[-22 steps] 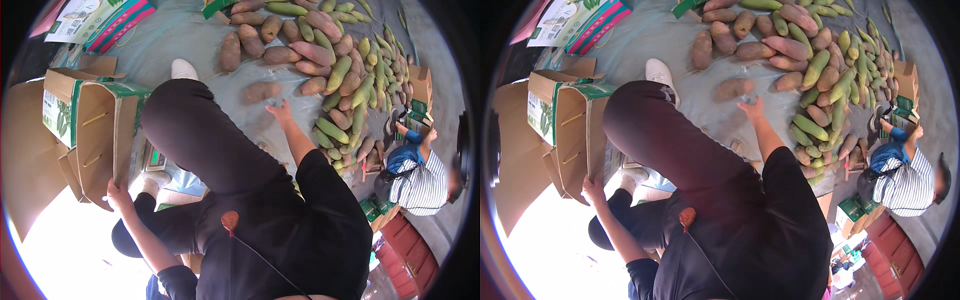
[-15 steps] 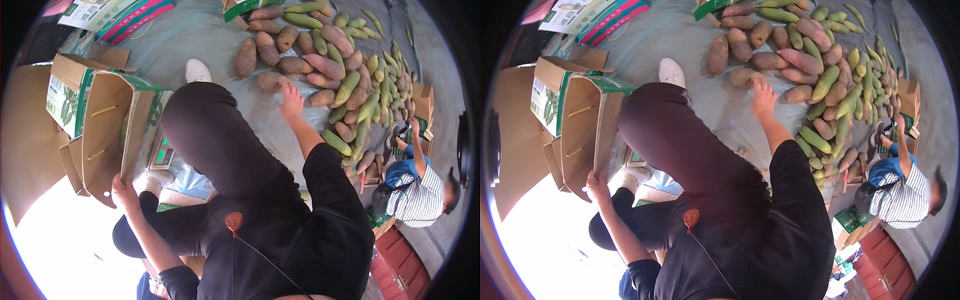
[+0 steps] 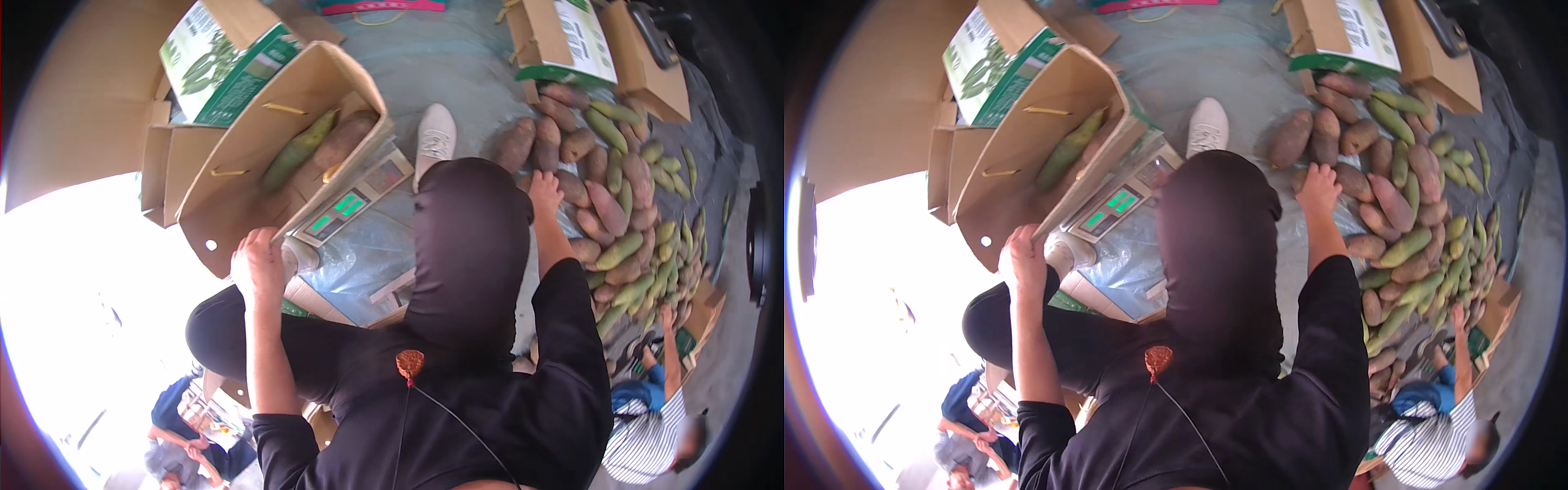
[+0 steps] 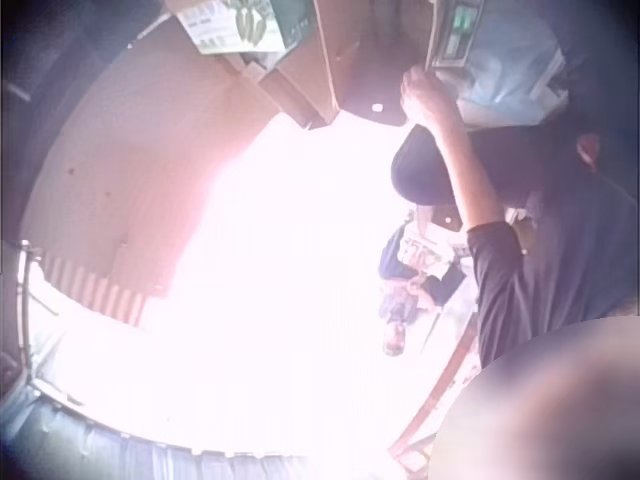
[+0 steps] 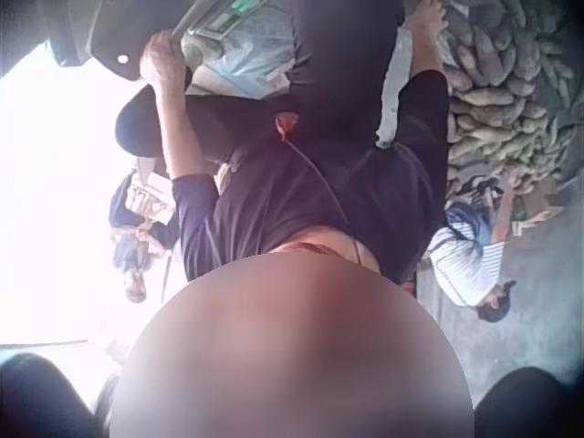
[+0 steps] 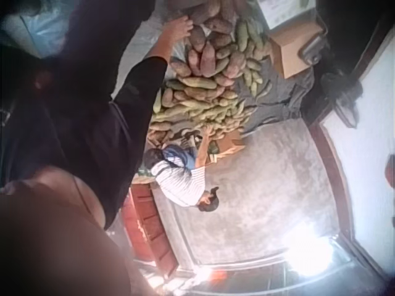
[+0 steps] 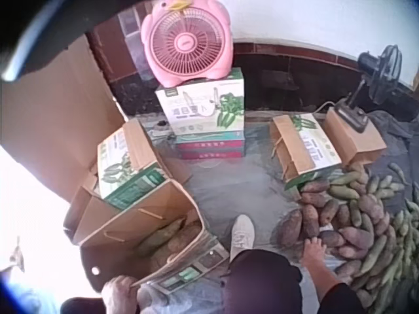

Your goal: Packing and weighing vegetables into cardboard boxes.

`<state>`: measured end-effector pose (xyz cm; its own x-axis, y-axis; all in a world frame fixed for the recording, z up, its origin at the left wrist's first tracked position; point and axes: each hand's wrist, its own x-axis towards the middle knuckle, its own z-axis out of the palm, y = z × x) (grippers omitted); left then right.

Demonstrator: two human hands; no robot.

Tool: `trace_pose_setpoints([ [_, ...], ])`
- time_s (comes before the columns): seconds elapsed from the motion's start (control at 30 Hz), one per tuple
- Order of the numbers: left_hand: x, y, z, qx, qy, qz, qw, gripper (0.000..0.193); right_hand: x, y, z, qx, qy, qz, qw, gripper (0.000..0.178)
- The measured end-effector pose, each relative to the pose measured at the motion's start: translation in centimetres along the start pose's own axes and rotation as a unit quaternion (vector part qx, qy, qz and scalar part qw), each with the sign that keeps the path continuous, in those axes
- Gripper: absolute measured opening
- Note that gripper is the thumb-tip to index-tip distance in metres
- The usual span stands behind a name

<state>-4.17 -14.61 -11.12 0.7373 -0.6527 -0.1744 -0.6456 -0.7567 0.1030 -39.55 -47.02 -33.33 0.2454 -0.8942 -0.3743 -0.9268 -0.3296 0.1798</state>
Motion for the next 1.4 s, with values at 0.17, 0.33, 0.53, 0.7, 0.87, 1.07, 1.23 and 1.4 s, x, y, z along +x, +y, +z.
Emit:
trace_pose_setpoints([
  [0.17,-0.2,0.2,-0.1,0.005,0.015,0.017,1.000,0.012,-0.6,0.0,2.5,-0.028,0.052,-0.007,0.998,0.058],
  [0.33,0.1,-0.7,0.1,0.001,0.043,0.029,0.999,0.010,-0.7,0.2,3.3,0.012,0.116,0.011,0.993,0.056],
  [0.53,0.3,-0.8,0.3,0.002,0.047,0.030,0.998,0.009,-0.8,1.6,-3.5,0.451,0.079,0.039,0.888,0.070],
  [0.7,0.0,-1.0,0.5,0.010,0.044,0.029,0.999,0.007,-1.7,-3.6,-18.7,0.673,0.109,-0.195,0.705,0.074],
  [0.87,0.0,-0.8,-0.2,0.031,0.036,0.027,0.999,0.010,-6.1,-11.3,-34.5,0.619,0.105,-0.408,0.663,0.067],
  [1.07,0.2,-1.2,-0.1,0.032,0.012,0.016,0.999,0.012,-11.1,-25.9,-37.1,0.441,0.094,-0.588,0.671,0.066],
  [1.23,0.8,-1.0,0.8,0.028,0.029,0.047,0.998,0.009,-13.2,-36.7,-29.5,0.275,-0.009,-0.588,0.761,0.058],
  [1.4,0.3,-1.5,1.4,0.002,0.022,0.024,0.999,0.010,-15.0,-42.4,-22.2,0.180,-0.109,-0.531,0.821,0.064],
])
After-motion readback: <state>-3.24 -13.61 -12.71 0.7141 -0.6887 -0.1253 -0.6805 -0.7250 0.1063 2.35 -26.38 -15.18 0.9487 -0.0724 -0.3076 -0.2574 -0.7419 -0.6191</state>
